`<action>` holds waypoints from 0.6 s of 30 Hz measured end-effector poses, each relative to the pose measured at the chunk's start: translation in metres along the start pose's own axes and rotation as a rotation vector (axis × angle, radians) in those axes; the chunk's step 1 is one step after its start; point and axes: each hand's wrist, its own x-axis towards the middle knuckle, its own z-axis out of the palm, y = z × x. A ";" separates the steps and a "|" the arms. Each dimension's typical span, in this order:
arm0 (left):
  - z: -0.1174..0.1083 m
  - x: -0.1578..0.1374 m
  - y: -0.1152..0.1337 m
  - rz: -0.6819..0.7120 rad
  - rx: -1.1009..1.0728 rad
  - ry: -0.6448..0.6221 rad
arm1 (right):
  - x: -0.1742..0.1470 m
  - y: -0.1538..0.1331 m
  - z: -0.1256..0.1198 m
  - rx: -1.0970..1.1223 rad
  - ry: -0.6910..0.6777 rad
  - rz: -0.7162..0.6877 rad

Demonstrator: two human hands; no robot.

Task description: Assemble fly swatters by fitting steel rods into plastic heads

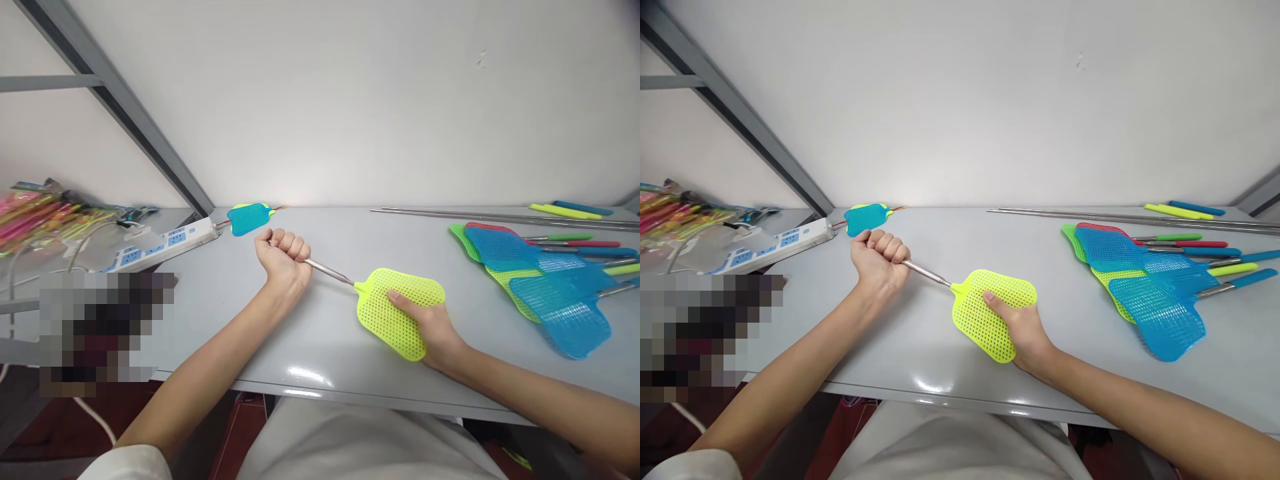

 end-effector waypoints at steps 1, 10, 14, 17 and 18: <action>0.000 0.000 0.000 0.006 0.002 -0.009 | 0.000 0.000 0.000 0.001 -0.005 0.004; -0.003 0.000 0.000 0.015 0.003 -0.068 | 0.002 -0.003 -0.001 0.007 -0.017 0.070; 0.000 -0.004 0.002 0.043 0.027 -0.132 | 0.003 -0.005 -0.001 0.029 -0.024 0.105; 0.000 -0.004 0.003 0.035 0.033 -0.120 | 0.002 -0.007 -0.001 0.033 -0.049 0.117; -0.001 -0.004 0.003 0.027 0.031 -0.106 | 0.002 -0.007 -0.001 0.031 -0.055 0.117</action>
